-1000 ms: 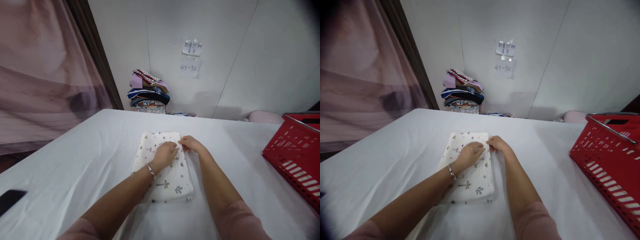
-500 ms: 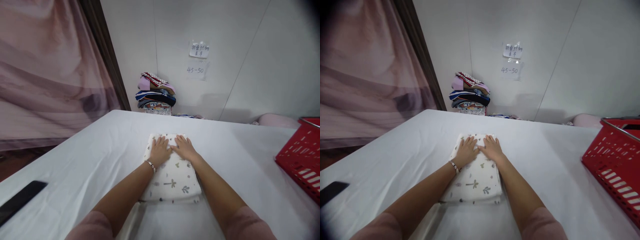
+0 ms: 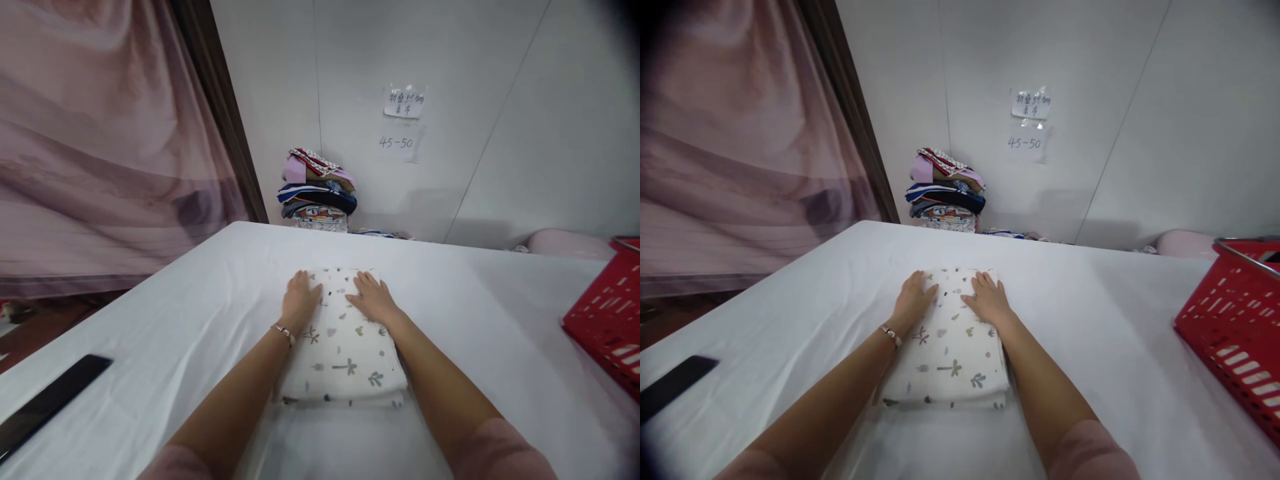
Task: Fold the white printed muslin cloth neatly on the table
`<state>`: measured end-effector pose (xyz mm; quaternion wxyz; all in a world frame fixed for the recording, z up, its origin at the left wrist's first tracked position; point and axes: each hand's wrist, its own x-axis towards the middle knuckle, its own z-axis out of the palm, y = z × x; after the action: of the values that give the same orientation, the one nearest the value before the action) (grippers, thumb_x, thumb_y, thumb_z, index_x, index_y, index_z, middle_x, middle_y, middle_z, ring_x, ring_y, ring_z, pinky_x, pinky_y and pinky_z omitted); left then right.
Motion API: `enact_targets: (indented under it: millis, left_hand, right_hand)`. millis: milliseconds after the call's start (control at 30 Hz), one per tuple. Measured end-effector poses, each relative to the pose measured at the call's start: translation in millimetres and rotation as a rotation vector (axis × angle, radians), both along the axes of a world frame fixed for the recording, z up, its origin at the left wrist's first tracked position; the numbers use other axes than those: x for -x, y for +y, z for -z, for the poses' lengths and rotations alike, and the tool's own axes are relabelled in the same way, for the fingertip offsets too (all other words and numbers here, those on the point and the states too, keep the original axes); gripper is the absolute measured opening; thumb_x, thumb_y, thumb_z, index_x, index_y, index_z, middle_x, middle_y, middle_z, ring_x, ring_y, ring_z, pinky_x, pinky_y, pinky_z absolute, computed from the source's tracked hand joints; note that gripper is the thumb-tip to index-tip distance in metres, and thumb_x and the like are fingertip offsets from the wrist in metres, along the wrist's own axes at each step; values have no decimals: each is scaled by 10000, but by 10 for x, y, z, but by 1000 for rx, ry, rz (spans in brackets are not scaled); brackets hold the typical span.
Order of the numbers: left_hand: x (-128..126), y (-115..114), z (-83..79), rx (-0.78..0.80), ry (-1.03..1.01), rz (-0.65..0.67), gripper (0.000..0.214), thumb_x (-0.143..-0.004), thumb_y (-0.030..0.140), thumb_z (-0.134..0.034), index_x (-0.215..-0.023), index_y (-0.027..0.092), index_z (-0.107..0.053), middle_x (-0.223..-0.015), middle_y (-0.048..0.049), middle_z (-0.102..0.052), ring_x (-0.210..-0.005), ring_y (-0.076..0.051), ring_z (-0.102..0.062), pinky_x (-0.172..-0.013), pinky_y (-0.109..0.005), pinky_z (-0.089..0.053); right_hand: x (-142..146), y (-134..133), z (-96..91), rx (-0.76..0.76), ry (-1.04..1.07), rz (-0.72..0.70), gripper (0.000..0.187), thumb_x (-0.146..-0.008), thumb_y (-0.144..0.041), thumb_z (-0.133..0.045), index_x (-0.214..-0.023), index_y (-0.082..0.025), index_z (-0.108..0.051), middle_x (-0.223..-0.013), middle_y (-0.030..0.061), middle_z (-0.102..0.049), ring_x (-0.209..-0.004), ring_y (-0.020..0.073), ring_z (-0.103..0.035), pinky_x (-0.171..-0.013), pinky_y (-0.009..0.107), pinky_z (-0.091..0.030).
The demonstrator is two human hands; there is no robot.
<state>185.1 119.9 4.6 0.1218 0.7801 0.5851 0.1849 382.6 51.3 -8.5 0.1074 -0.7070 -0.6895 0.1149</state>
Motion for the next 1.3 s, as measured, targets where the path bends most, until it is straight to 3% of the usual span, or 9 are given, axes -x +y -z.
enact_targets:
  millis: [167, 300, 467, 667, 833, 967, 1100, 1200, 1300]
  left_hand:
    - [222, -29, -31, 327, -27, -126, 728, -775, 640, -408, -1291, 126, -413, -1188, -170, -585, -1085, -306, -554, -866, -394, -432]
    - [225, 48, -39, 271, -18, -39, 657, -775, 581, -462, -1259, 137, -437, -1151, -155, -609, -1024, -269, -591, -818, -339, -445]
    - [184, 555, -210, 73, 114, 156, 563, -801, 477, -478, -1282, 188, -436, -1262, -114, -547, -1123, -258, -530, -890, -326, -410]
    - [117, 873, -143, 211, 203, 102, 548, -793, 419, -498, -1269, 150, -472, -1259, -138, -545, -1118, -268, -536, -898, -325, -421]
    - [239, 476, -113, 48, 99, 153, 554, -822, 473, -454, -1271, 148, -469, -1346, -126, -460, -1191, -260, -471, -997, -361, -371]
    - [432, -250, -246, -69, 15, 431, 511, -847, 533, -406, -1214, 198, -526, -1304, -72, -515, -1206, -219, -460, -1031, -371, -355]
    - [592, -956, -218, -175, 97, 679, 672, -757, 562, -542, -1319, 215, -421, -1342, -105, -473, -1227, -280, -429, -1031, -499, -316]
    - [692, -1137, -85, -194, 187, 706, 628, -764, 376, -580, -1342, 219, -393, -1364, -104, -453, -1259, -287, -397, -1048, -530, -267]
    - [876, -1037, 10, -164, 223, 718, 616, -753, 224, -549, -1347, 261, -393, -1370, -78, -451, -1272, -264, -391, -1057, -514, -263]
  right_hand:
    - [-12, 6, -13, 19, 22, 6, 601, -884, -546, -303, -1376, -201, -320, -1516, 73, -140, -1384, 247, -55, -1057, 491, -111]
    - [19, 10, -2, 35, 45, 24, 606, -885, -545, -306, -1380, -195, -312, -1518, 84, -125, -1385, 250, -42, -1055, 510, -95]
    - [145, 8, -27, 51, 163, 56, 569, -882, -581, -292, -1310, -226, -412, -1502, 92, -189, -1380, 278, -74, -1032, 562, -106]
    - [-21, 54, 16, -149, 249, 56, 439, -904, -432, -353, -1277, -237, -479, -1449, 59, -331, -1365, 235, -178, -1083, 500, -99]
    - [-266, 135, 163, -277, 516, 139, 475, -880, -425, -386, -1294, -216, -492, -1445, 46, -342, -1341, 204, -263, -1106, 380, -197]
    - [-340, 171, 228, -301, 641, 216, 435, -862, -382, -416, -1250, -229, -538, -1358, 30, -470, -1262, 198, -401, -1075, 364, -275]
    - [-355, 189, 247, -291, 603, 234, 437, -850, -329, -415, -1254, -212, -535, -1316, 35, -514, -1219, 186, -444, -1045, 333, -307]
    - [-349, 175, 204, -257, 508, 231, 450, -832, -300, -419, -1258, -202, -529, -1269, 45, -550, -1124, 188, -511, -987, 322, -356]
    - [-346, 115, 58, -168, 435, 205, 422, -782, -266, -474, -1185, -216, -587, -1159, 32, -616, -1000, 191, -563, -885, 290, -404]
